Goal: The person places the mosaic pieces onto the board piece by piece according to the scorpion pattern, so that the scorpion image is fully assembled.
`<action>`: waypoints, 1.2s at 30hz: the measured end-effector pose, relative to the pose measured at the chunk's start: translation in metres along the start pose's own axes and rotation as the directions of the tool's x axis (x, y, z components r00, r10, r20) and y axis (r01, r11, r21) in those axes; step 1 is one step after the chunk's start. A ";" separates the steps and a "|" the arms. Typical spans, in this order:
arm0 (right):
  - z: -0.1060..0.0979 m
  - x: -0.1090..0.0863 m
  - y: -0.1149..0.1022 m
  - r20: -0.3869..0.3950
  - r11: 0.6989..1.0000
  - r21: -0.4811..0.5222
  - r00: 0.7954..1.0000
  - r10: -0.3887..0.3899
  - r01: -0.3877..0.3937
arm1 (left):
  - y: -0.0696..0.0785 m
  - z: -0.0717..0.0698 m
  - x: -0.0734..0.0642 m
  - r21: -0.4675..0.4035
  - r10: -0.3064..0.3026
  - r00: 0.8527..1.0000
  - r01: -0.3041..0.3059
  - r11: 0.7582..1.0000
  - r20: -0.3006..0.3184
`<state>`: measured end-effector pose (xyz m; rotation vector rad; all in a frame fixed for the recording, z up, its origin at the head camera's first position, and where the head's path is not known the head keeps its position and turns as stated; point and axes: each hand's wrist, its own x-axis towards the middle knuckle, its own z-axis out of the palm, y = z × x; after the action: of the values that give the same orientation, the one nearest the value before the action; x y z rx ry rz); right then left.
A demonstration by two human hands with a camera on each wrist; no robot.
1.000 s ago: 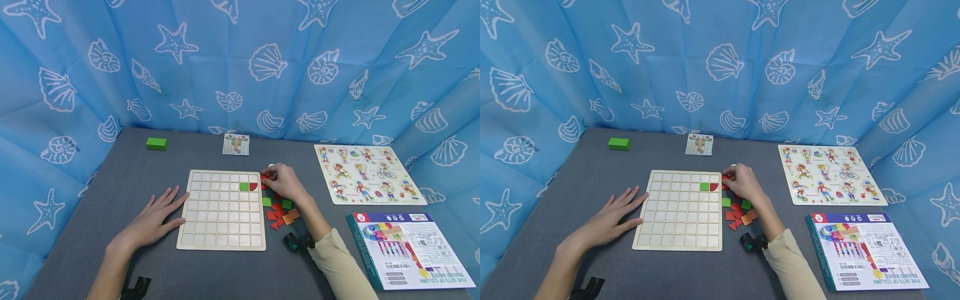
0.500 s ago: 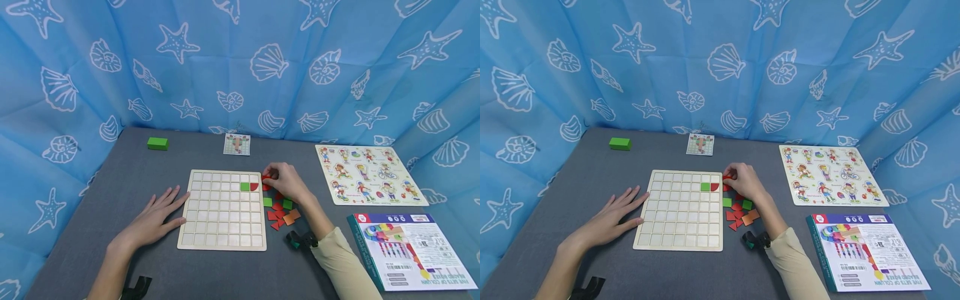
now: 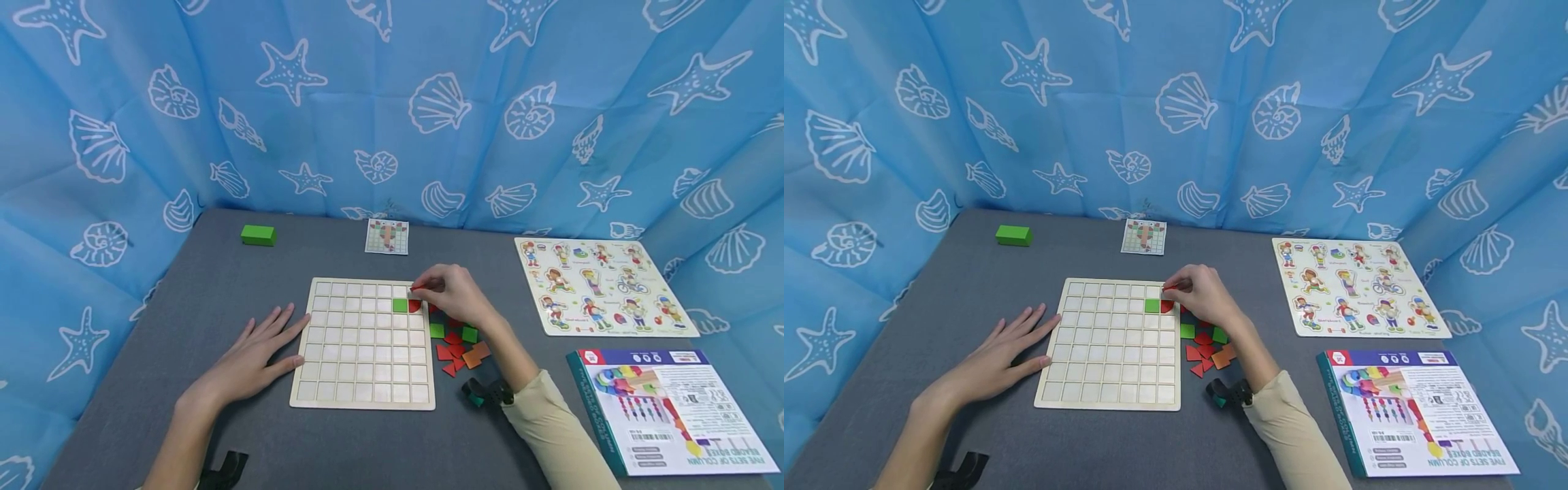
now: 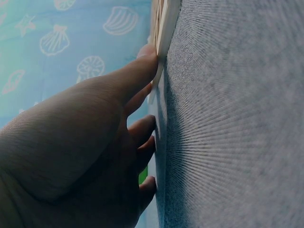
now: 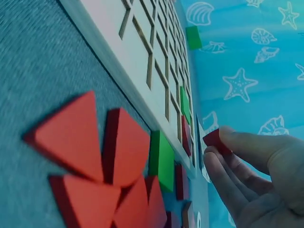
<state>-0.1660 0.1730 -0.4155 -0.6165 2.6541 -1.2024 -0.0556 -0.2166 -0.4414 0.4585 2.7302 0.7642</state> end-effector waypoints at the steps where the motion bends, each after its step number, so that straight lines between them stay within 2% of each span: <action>1: 0.002 0.001 0.000 0.004 1.000 -0.004 1.000 -0.011 0.011 | 0.000 0.000 0.000 0.000 0.001 1.000 -0.001 1.000 -0.001; 15: 0.021 0.019 -0.006 0.007 0.998 -0.022 0.998 -0.066 0.066 | 0.000 0.000 0.001 -0.003 0.007 1.000 -0.007 1.000 0.002; 25: 0.023 0.026 -0.007 0.058 0.997 -0.035 0.996 -0.069 0.071 | -0.001 0.000 0.001 -0.007 0.007 1.000 -0.007 1.000 -0.003; 30: 0.024 0.025 -0.006 0.055 0.996 -0.028 0.995 -0.078 0.079 | -0.002 0.000 0.001 -0.004 0.006 1.000 -0.006 1.000 0.001; 36: 0.017 0.021 0.002 -0.001 1.000 0.017 1.000 -0.017 0.017 | -0.002 0.001 0.001 -0.006 0.006 1.000 -0.006 1.000 0.002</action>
<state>-0.1800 0.1539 -0.4275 -0.6374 2.6417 -1.2281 -0.0565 -0.2176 -0.4438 0.4655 2.7252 0.7733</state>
